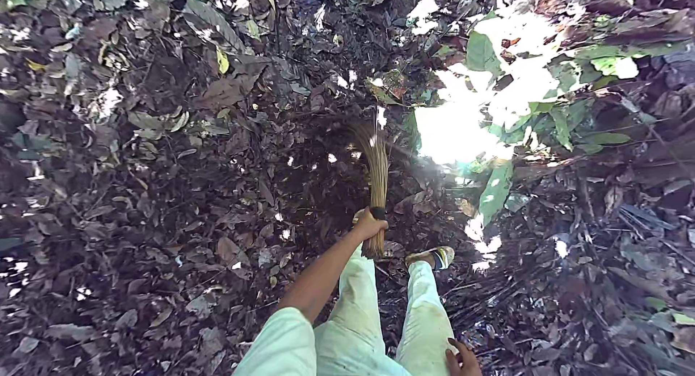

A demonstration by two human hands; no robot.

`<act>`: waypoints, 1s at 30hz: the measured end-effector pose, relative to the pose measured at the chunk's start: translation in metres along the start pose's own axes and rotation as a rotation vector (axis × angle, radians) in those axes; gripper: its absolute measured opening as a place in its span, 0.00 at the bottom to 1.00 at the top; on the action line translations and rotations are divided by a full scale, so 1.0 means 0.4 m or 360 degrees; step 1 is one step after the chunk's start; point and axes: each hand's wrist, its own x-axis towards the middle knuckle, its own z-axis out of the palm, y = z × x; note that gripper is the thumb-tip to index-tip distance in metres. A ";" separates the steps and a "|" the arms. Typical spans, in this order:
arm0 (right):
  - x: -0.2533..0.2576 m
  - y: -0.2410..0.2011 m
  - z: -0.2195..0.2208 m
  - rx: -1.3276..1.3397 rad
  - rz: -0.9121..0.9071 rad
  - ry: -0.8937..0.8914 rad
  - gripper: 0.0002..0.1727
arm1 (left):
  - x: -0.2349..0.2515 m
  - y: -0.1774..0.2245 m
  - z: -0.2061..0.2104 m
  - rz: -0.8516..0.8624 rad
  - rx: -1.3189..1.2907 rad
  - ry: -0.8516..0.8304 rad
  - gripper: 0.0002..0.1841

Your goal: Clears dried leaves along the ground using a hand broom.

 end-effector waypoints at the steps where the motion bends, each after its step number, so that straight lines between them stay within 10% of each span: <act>1: -0.006 -0.005 0.005 0.0012 -0.0003 0.0019 0.22 | -0.014 -0.004 -0.033 0.0002 0.0125 0.0014 0.49; 6: 0.006 -0.046 0.004 0.0005 0.0045 -0.0021 0.23 | -0.229 -0.159 -0.286 -0.0137 0.0878 0.0094 0.51; 11: 0.020 -0.089 0.001 -0.0093 0.0081 -0.0065 0.23 | -0.340 -0.278 -0.348 -0.0376 0.0639 0.0300 0.51; 16: 0.004 -0.097 0.028 -0.0035 0.0131 -0.0004 0.22 | -0.044 -0.125 -0.249 -0.0226 -0.0303 0.0401 0.38; 19: 0.008 -0.105 0.043 0.0016 0.0169 -0.0011 0.23 | 0.047 0.024 -0.181 -0.0174 0.0333 0.0098 0.49; 24: 0.000 -0.109 0.039 0.0054 0.0138 -0.0006 0.23 | -0.023 0.091 -0.312 0.0191 0.1377 -0.0027 0.49; 30: -0.019 -0.134 0.050 0.0140 0.0222 -0.0008 0.23 | -0.239 -0.110 -0.352 -0.0284 0.0741 0.0405 0.50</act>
